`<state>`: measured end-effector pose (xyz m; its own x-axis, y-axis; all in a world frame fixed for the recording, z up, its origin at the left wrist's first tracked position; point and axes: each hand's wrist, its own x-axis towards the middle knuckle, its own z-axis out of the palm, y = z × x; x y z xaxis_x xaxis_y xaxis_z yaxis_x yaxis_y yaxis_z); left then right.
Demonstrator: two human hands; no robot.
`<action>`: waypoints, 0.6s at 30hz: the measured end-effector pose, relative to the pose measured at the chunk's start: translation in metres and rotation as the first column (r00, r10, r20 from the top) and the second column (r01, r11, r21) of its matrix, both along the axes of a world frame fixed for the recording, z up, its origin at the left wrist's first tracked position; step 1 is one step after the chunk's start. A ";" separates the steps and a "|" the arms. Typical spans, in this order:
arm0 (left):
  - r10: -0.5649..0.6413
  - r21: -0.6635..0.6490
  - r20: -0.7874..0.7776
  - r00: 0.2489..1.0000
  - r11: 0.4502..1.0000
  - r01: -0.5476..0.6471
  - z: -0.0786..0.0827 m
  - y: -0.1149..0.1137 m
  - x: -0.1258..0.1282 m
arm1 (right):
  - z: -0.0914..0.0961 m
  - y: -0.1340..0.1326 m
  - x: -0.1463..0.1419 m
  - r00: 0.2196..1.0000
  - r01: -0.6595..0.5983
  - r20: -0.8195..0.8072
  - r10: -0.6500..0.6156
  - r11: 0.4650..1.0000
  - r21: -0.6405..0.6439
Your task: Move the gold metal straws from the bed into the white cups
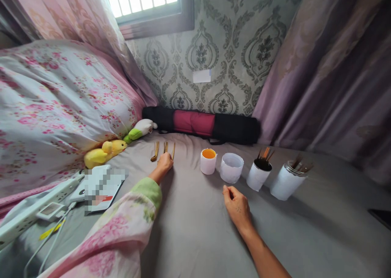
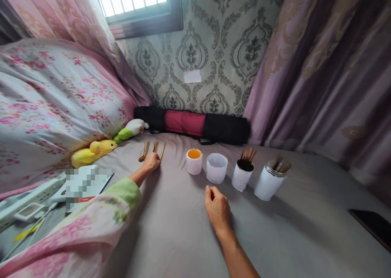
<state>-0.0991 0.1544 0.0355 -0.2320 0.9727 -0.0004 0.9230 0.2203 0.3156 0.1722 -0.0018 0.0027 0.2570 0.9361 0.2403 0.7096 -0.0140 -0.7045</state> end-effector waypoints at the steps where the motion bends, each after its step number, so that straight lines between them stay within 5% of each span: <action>1: 0.000 0.003 0.000 1.000 1.000 0.000 0.000 -0.001 0.000 | 0.000 0.000 0.000 1.000 -0.002 -0.005 0.002 1.000 0.000; 18: 0.024 0.034 0.036 0.999 0.999 -0.025 0.004 -0.004 -0.002 | -0.002 0.002 0.000 1.000 0.023 0.020 -0.023 1.000 -0.004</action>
